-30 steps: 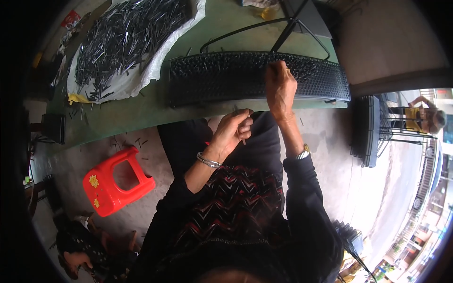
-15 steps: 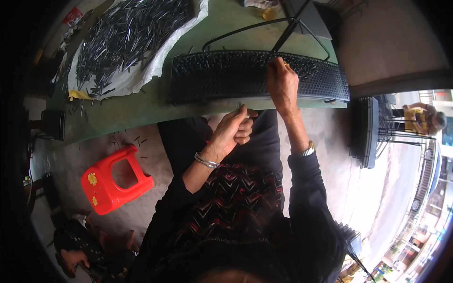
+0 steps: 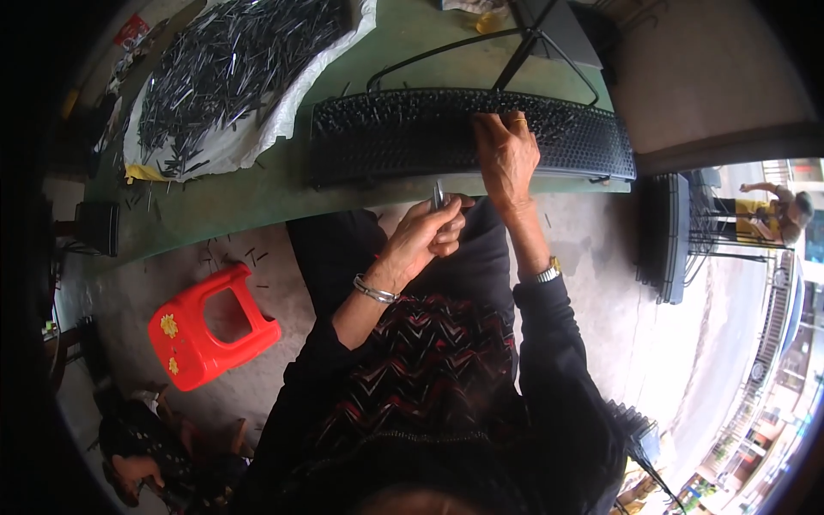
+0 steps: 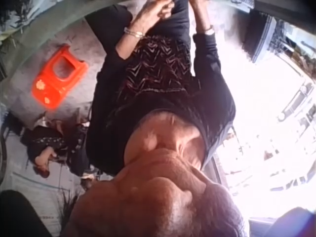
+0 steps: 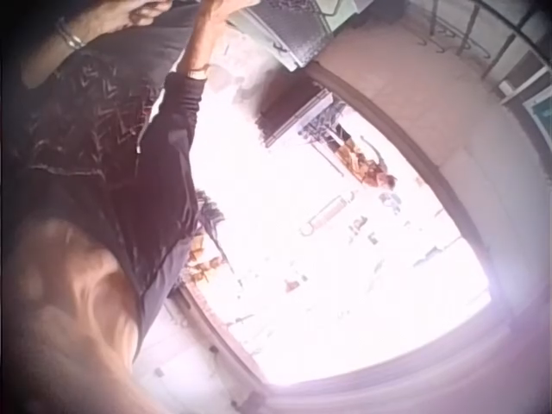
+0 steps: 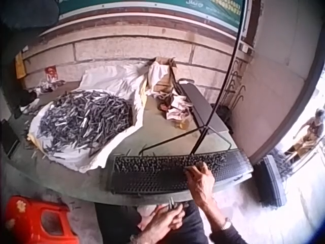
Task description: Assembling a metal mesh panel by manually inserting metal wire rods into a frame.
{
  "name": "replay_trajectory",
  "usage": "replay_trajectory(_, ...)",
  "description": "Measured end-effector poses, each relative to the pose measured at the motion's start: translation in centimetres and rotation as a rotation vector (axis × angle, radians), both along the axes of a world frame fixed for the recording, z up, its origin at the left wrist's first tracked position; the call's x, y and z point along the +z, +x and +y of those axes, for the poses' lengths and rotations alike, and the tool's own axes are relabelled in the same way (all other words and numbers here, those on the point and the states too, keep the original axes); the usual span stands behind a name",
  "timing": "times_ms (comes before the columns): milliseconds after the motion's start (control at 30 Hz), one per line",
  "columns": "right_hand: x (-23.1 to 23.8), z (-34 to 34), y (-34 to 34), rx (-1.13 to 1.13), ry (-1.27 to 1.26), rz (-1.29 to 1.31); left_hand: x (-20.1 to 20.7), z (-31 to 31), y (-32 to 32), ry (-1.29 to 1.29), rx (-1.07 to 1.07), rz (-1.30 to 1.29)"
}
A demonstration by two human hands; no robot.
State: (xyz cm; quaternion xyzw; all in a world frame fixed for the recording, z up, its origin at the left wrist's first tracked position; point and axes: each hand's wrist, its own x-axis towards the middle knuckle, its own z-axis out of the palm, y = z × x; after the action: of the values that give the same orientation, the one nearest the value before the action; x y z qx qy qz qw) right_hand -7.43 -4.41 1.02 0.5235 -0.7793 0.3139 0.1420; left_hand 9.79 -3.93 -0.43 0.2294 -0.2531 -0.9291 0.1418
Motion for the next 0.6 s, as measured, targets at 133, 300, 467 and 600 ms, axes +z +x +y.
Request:
replay_trajectory(133, -0.4, 0.3, 0.2, -0.028, -0.04, -0.01, 0.2, 0.2, -0.2, 0.023, 0.019, -0.051)
replay_trajectory(300, 0.2, 0.5, 0.4, -0.117, 0.027, -0.031, 0.6, 0.0, 0.1, 0.043, -0.04, -0.056)
replay_trajectory(467, 0.6, 1.5, 0.6, -0.049, 0.033, 0.01, 0.1, -0.2, 0.1, -0.007, -0.08, -0.01)
replay_trajectory(600, 2.7, 3.6, 1.0, 0.274, 0.261, -0.518, 0.1, -0.1, 0.2, -0.035, -0.098, -0.029)
